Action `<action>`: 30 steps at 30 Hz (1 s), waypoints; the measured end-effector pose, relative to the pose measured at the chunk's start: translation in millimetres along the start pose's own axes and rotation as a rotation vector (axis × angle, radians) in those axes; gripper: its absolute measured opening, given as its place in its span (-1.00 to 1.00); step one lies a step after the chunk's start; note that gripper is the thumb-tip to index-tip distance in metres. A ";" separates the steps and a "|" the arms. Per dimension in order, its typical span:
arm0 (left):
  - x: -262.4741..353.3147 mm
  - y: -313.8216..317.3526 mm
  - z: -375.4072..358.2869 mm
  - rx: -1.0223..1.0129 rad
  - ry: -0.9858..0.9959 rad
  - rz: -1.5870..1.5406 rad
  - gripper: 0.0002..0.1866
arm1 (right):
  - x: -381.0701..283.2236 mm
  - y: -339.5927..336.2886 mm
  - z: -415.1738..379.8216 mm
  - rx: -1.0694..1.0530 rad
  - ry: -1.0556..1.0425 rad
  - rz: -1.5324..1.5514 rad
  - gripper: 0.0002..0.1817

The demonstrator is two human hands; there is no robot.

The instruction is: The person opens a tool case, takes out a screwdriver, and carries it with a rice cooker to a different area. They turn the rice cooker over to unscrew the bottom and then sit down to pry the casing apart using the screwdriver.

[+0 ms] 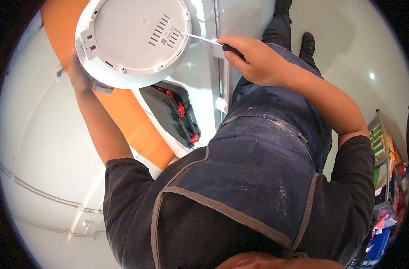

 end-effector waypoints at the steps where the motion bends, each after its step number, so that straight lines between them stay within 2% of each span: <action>1: -0.1 1.0 -0.5 -0.002 -0.008 0.000 -0.37 | -3.9 1.3 -1.4 0.002 -0.013 0.009 -0.68; 7: -3.3 -7.0 14.9 -0.099 0.072 0.004 -0.38 | -24.8 7.7 -4.6 -0.067 -0.025 0.056 -0.68; 11: -5.3 -2.2 9.2 -0.108 0.012 -0.050 -0.38 | -33.6 13.5 1.6 -0.100 -0.015 0.118 -0.69; 15: -4.8 -1.2 14.3 -0.218 0.074 -0.076 -0.37 | -46.3 16.2 16.0 -0.138 -0.043 0.098 -0.64; 23: -4.9 -5.1 1.6 -0.211 0.154 -0.091 -0.34 | -67.5 11.6 47.4 -0.114 -0.064 0.055 -0.61; 30: -22.3 -17.1 -10.9 -0.214 0.194 -0.107 -0.41 | -72.8 16.6 58.3 -0.132 -0.031 0.037 -0.61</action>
Point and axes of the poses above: each hand's wrist, its own z-axis towards the middle knuckle, its own y-axis out of the palm, x = y × z, the point moved 10 cm from there along z, towards the middle knuckle, and after that the axes turned 10 degrees about -y, right-handed, at the moved point
